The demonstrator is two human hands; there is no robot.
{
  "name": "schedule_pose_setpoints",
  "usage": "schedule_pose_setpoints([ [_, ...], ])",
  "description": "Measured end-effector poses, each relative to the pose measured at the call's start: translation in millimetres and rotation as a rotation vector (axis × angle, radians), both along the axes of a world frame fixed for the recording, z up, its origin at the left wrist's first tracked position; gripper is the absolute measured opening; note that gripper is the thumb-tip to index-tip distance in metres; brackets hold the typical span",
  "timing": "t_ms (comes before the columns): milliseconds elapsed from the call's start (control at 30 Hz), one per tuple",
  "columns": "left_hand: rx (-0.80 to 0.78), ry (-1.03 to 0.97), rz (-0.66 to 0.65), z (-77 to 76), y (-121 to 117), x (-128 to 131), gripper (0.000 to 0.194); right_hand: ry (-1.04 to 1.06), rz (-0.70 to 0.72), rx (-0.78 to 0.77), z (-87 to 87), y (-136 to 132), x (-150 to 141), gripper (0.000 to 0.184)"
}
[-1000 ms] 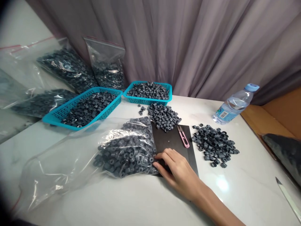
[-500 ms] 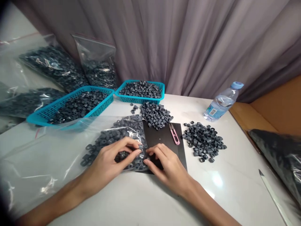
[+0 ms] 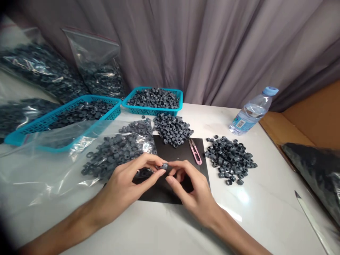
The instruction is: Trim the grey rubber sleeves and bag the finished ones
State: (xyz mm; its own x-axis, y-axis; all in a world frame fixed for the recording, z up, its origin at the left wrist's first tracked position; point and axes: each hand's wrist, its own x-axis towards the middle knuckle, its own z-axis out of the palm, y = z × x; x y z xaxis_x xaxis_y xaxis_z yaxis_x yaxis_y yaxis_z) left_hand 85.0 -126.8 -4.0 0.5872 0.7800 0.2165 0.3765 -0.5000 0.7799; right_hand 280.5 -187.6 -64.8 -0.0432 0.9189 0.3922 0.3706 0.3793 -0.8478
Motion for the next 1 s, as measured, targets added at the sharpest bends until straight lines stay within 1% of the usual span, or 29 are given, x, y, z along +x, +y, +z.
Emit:
schedule_pose_setpoints([
  [100, -0.210, -0.188, 0.051, -9.8, -4, 7, 0.010, 0.122, -0.074, 0.029, -2.0, -1, 1, 0.031],
  [167, -0.324, -0.291, 0.053, -15.6, -3, 8, 0.012, 0.149, -0.085, 0.031, -2.8, -3, 1, 0.033],
  [267, -0.415, -0.361, 0.037, -20.5, -1, 7, 0.013, 0.151, -0.072, 0.005, -2.6, -7, -2, 0.034],
  [400, -0.439, -0.365, 0.030, -21.2, -1, 5, 0.019, 0.155, -0.071, -0.010, -0.8, -9, -6, 0.033],
  [533, -0.404, -0.358, -0.001, -21.9, -2, 6, 0.012, 0.165, -0.089, -0.007, 2.1, -8, -8, 0.027],
  [633, -0.409, -0.356, -0.014, -23.5, -3, 7, 0.009, 0.181, -0.099, -0.019, 4.0, -6, -8, 0.021],
  [867, -0.512, -0.407, -0.002, -27.1, -1, 5, 0.016, 0.194, -0.125, -0.054, 4.4, -7, -8, 0.013],
  [1000, -0.544, -0.388, -0.020, -26.9, 0, 4, 0.013, 0.219, -0.125, -0.056, 3.2, -8, -7, 0.009],
])
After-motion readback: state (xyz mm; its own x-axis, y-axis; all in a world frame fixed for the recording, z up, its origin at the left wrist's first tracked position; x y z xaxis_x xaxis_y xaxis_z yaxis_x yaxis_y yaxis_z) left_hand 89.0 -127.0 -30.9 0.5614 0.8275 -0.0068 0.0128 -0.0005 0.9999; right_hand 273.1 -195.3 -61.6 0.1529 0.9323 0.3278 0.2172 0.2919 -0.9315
